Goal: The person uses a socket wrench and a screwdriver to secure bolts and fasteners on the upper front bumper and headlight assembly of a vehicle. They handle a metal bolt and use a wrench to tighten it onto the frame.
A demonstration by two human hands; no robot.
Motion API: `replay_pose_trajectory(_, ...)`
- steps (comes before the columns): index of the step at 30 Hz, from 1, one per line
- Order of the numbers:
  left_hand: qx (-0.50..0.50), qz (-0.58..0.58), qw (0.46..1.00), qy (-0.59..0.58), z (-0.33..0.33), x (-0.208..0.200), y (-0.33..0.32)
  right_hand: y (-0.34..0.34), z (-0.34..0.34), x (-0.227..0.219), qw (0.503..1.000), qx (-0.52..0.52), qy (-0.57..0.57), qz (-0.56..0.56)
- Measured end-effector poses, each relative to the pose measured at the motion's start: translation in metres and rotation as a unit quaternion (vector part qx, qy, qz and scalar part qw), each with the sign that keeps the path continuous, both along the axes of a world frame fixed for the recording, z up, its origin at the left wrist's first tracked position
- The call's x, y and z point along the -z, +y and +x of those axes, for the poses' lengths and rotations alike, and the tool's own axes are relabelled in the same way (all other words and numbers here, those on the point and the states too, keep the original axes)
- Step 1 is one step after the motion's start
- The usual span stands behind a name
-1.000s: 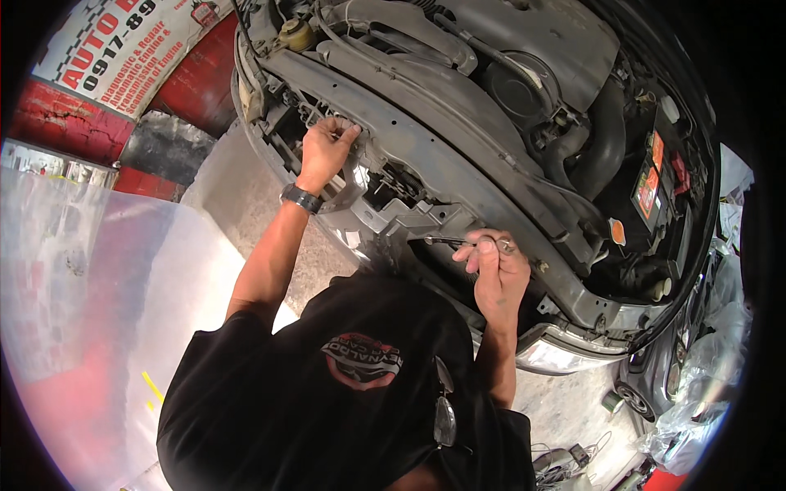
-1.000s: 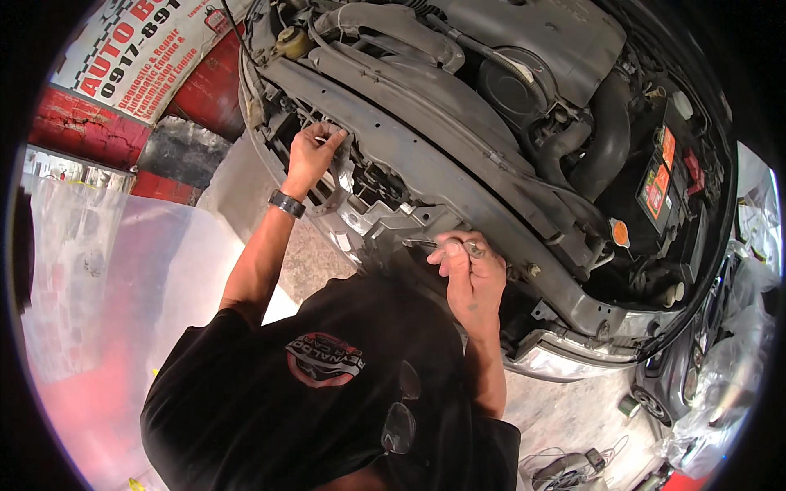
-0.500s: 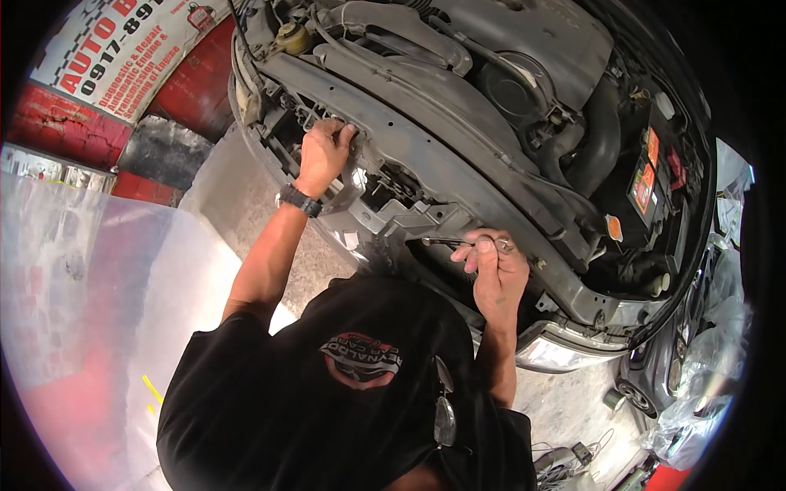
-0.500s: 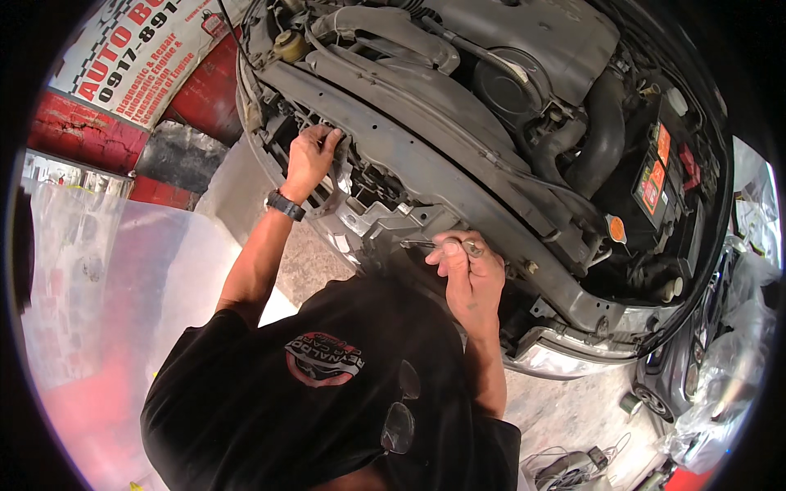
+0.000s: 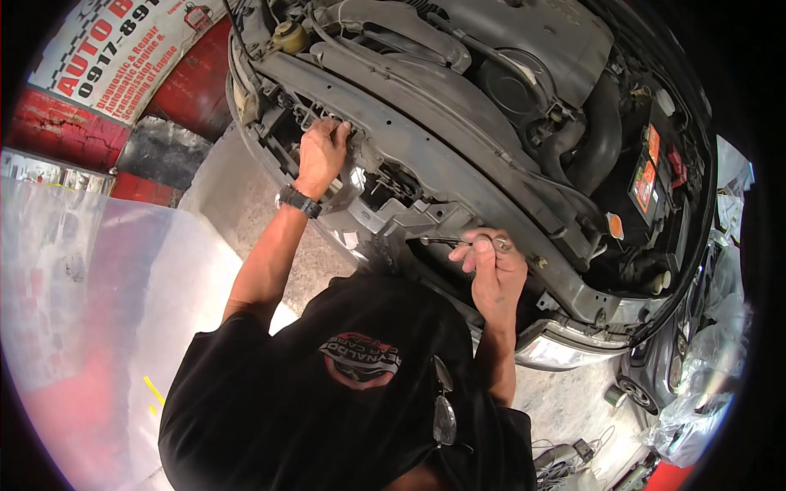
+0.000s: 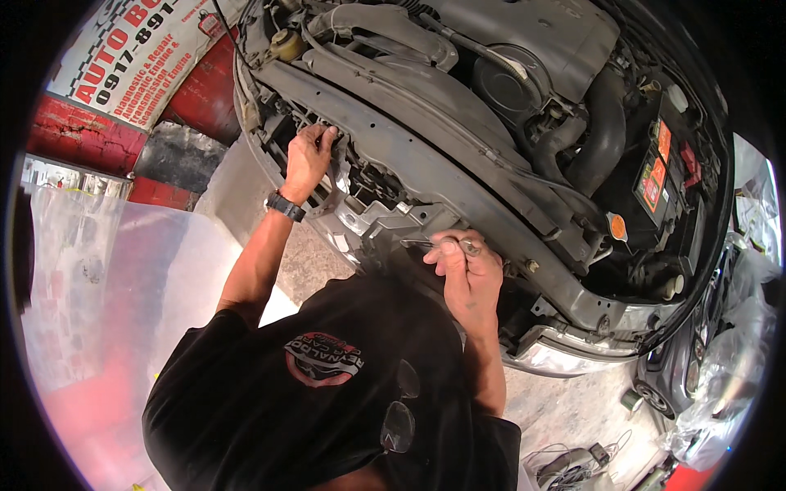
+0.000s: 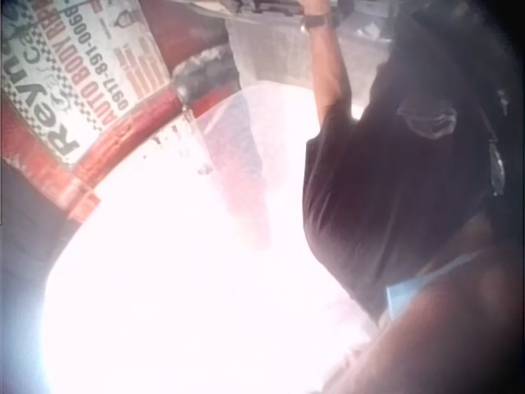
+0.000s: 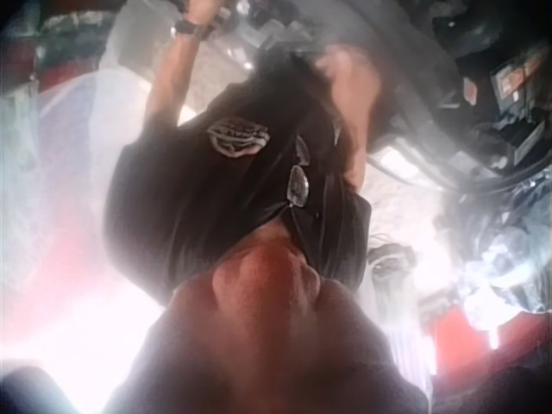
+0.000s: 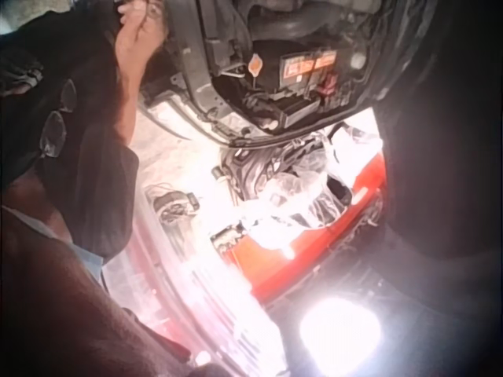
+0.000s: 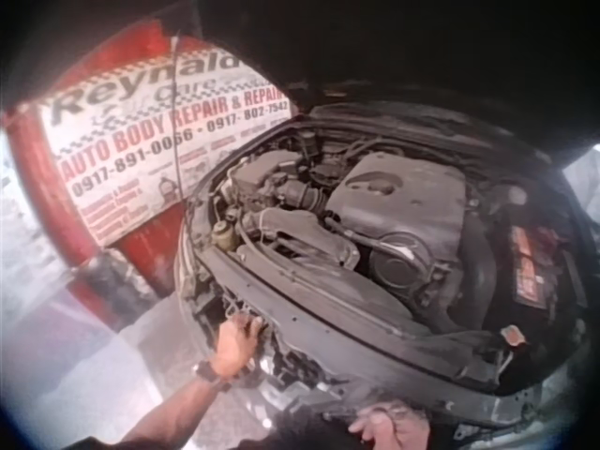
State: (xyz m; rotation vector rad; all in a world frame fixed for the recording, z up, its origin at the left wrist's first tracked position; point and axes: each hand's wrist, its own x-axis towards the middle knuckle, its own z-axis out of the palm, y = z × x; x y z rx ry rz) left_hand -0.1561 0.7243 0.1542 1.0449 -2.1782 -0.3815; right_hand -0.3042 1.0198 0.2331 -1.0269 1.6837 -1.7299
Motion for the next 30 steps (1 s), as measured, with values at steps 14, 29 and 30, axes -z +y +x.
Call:
replay_pose_trajectory(14, -0.004, 0.033, 0.998, 0.047, -0.001, -0.004, 0.008, 0.007, -0.005, 0.002, 1.000, 0.012, 0.001, 0.027)
replay_pose_trajectory(29, -0.019, 0.214, 0.970, 0.118, -0.004, 0.005, 0.007, 0.005, -0.006, 0.007, 1.000, 0.001, -0.006, 0.020)
replay_pose_trajectory(30, -0.019, 0.214, 0.969, 0.117, -0.002, 0.008, 0.006, 0.006, -0.005, 0.006, 1.000, -0.001, -0.009, 0.023)
